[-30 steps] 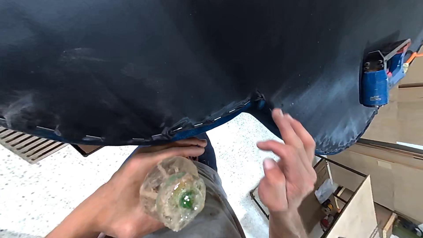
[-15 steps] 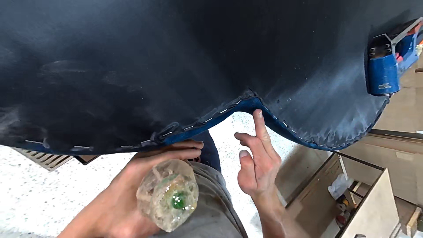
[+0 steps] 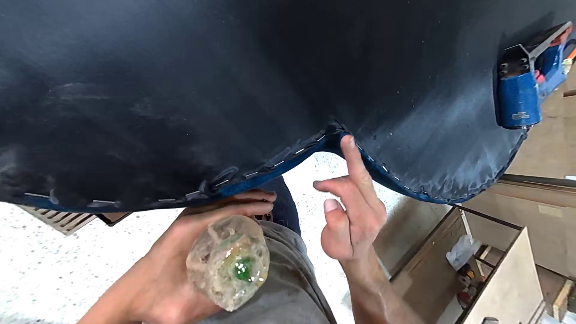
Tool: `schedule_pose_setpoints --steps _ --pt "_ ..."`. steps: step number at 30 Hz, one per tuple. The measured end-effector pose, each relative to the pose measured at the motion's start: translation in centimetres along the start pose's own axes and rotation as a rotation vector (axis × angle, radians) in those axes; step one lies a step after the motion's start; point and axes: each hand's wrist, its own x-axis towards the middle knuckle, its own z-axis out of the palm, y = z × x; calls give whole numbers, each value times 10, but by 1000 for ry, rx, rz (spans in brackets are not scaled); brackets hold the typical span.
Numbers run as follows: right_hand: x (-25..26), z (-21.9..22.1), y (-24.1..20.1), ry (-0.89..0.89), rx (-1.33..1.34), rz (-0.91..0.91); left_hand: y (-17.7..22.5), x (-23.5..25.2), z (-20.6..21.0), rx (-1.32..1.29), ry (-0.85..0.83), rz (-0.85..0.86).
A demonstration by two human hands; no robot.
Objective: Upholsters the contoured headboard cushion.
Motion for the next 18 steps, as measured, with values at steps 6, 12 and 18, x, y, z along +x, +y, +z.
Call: schedule_pose_setpoints --steps 6,12,18 --pt "0 -3 -7 -26 -90 65 0 -1 0 9 -5 -22" --pt "-2 -21 -3 93 16 67 0 -1 -1 -2 2 -8" --pt "12 -1 -11 -79 -90 70 1 -1 -1 24 -11 -13"
